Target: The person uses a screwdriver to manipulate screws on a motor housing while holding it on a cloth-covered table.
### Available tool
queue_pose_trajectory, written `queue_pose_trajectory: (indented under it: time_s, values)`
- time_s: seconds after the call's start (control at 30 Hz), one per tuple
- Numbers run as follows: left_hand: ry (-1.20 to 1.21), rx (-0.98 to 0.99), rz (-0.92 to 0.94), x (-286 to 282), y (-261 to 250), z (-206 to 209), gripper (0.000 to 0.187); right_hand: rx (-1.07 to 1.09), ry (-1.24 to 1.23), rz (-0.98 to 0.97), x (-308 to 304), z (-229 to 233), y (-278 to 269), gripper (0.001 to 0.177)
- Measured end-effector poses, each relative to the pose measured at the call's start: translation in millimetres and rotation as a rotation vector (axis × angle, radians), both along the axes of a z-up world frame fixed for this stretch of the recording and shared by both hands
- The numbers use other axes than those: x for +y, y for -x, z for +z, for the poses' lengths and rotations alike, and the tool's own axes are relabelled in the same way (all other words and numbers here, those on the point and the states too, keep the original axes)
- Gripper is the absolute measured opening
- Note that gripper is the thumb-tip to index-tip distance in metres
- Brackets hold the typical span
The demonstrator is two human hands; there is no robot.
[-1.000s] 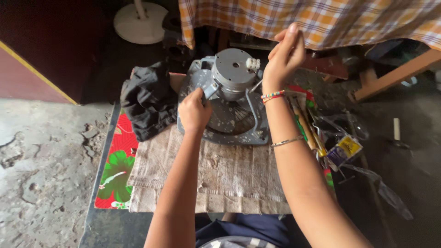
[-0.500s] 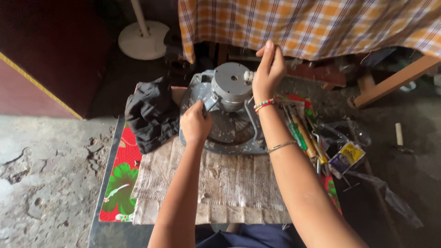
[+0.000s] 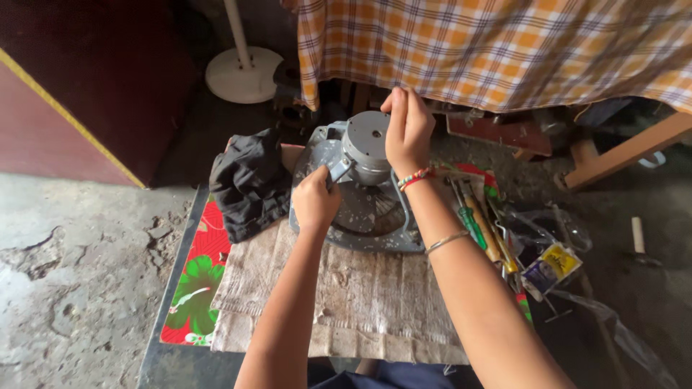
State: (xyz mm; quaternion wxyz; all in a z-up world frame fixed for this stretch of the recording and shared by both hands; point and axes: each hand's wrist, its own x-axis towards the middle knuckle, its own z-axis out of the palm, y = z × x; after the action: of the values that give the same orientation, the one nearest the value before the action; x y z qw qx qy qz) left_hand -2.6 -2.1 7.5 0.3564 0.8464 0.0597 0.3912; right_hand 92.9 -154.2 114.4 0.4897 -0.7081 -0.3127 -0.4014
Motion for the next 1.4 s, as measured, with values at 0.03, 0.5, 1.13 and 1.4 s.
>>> queue_pose_trajectory:
  time_s: [0.03, 0.5, 1.13, 1.4]
  values:
    - [0.001, -0.001, -0.008, 1, 2, -1, 0.017, 0.086, -0.156, -0.026, -1, 1, -3, 0.04]
    - [-0.022, 0.017, 0.042, -2, -1, -4, 0.019, -0.042, -0.235, -0.107, -11, -9, -11, 0.039]
    - [-0.027, -0.008, 0.021, 0, -4, -1, 0.021, 0.184, -0.537, -0.228, -31, -23, -28, 0.03]
    - [-0.04, -0.03, -0.003, 0, -4, -1, 0.018, 0.142, -0.639, -0.016, -37, -22, -12, 0.038]
